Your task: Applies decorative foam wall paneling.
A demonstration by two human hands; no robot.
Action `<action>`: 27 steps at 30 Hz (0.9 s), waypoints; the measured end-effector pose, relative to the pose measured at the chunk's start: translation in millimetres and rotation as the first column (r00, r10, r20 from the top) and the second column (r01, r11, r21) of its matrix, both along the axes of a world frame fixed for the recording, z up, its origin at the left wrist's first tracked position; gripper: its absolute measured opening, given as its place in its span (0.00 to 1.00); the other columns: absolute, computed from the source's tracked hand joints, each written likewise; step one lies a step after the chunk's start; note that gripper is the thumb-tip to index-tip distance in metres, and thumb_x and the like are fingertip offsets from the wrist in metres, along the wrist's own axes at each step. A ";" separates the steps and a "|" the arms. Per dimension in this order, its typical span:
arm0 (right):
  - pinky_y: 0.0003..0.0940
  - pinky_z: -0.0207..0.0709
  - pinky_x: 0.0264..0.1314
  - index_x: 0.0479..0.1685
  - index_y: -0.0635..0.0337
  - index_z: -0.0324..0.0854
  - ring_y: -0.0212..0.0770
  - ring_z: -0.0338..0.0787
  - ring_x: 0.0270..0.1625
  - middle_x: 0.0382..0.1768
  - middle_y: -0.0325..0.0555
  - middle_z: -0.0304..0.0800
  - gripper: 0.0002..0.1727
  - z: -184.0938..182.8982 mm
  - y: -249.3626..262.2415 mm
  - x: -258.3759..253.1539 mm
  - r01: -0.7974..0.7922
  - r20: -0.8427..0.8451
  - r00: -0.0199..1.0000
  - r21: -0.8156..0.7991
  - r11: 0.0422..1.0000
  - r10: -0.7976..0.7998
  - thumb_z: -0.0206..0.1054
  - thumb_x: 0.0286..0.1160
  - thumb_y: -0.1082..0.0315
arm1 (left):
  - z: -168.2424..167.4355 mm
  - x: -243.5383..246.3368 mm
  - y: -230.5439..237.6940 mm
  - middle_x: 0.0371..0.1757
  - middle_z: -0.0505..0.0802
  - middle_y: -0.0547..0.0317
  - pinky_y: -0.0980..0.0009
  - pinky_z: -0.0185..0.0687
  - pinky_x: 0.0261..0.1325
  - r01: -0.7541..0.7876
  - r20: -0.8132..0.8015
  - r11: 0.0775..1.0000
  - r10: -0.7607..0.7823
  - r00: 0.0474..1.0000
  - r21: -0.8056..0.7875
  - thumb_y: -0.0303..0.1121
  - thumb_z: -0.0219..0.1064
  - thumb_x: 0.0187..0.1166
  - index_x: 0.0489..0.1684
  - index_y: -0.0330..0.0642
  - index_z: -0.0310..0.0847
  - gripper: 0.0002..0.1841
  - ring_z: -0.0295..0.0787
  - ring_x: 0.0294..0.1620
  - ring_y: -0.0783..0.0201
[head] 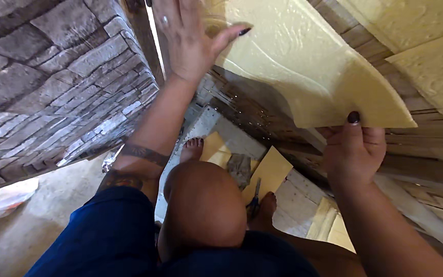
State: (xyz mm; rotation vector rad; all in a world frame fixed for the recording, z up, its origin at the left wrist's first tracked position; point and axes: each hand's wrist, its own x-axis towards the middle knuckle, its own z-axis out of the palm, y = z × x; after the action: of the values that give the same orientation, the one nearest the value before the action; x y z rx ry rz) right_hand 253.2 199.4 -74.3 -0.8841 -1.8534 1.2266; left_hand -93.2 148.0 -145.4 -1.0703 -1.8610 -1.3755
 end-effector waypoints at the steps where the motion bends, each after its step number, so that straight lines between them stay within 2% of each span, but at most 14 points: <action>1: 0.41 0.88 0.66 0.65 0.45 0.74 0.35 0.92 0.60 0.59 0.29 0.90 0.11 0.0 0.3 0.0 -0.005 -0.009 1.000 -0.004 1.000 0.005 0.52 0.93 0.61 | -7.1 9.0 -4.5 0.71 0.77 0.16 0.36 0.62 0.79 0.057 -0.038 0.998 -0.057 0.998 0.015 0.68 0.72 0.67 0.78 0.24 0.68 0.53 0.72 0.75 0.26; 3: 0.41 0.88 0.66 0.65 0.45 0.75 0.36 0.92 0.60 0.58 0.29 0.90 0.11 -0.2 -0.7 -0.4 -0.007 -0.020 1.000 -0.017 1.000 0.007 0.52 0.93 0.62 | -25.2 28.2 -9.2 0.78 0.73 0.19 0.38 0.55 0.84 0.184 -0.123 0.981 -0.191 0.974 -0.064 0.62 0.65 0.78 0.83 0.32 0.64 0.45 0.65 0.83 0.27; 6: 0.41 0.89 0.64 0.64 0.45 0.75 0.35 0.92 0.60 0.57 0.29 0.90 0.11 -1.1 -3.3 -1.7 -0.010 -0.027 1.000 -0.024 1.000 0.009 0.52 0.92 0.62 | -53.5 49.1 -6.9 0.83 0.74 0.32 0.36 0.48 0.86 0.243 -0.193 0.936 -0.296 0.936 -0.253 0.57 0.60 0.84 0.84 0.43 0.69 0.35 0.62 0.86 0.29; 8: 0.40 0.89 0.63 0.64 0.45 0.75 0.35 0.92 0.60 0.57 0.28 0.90 0.11 0.8 -6.1 -4.0 -0.005 -0.021 1.000 -0.028 1.000 0.004 0.53 0.92 0.61 | -65.5 52.8 0.2 0.85 0.74 0.36 0.37 0.44 0.88 0.246 -0.193 0.920 -0.312 0.930 -0.305 0.56 0.57 0.86 0.85 0.46 0.71 0.33 0.61 0.87 0.31; 17: 0.37 0.90 0.60 0.63 0.41 0.79 0.32 0.93 0.56 0.55 0.25 0.92 0.11 0.5 -18.3 -0.7 -0.036 0.006 0.999 -0.073 0.997 0.037 0.55 0.91 0.59 | -56.3 49.0 25.0 0.86 0.72 0.35 0.31 0.42 0.86 0.193 -0.125 0.896 -0.262 0.957 -0.401 0.59 0.53 0.86 0.88 0.39 0.65 0.38 0.60 0.87 0.28; 22: 0.38 0.90 0.62 0.63 0.40 0.81 0.32 0.93 0.58 0.57 0.26 0.92 0.11 0.3 -20.2 -5.7 -0.100 -0.007 0.995 -0.056 0.993 0.099 0.56 0.91 0.59 | -50.8 50.8 31.8 0.86 0.71 0.33 0.31 0.39 0.87 0.172 -0.121 0.904 -0.236 0.964 -0.390 0.58 0.54 0.86 0.88 0.33 0.63 0.40 0.58 0.88 0.27; 27: 0.39 0.89 0.63 0.63 0.41 0.80 0.33 0.93 0.58 0.57 0.26 0.92 0.11 1.6 -21.7 -10.1 -0.122 -0.008 0.992 -0.065 0.990 0.122 0.56 0.91 0.60 | -44.0 51.3 35.5 0.85 0.72 0.33 0.33 0.41 0.87 0.154 -0.125 0.920 -0.211 0.969 -0.361 0.53 0.54 0.86 0.87 0.32 0.63 0.38 0.58 0.89 0.29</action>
State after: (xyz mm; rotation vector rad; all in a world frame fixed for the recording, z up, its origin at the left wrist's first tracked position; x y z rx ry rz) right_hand 243.0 177.7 -72.7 -0.8125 -1.8970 1.3702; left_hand -41.9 183.5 -189.4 -1.5212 -1.9666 -1.0360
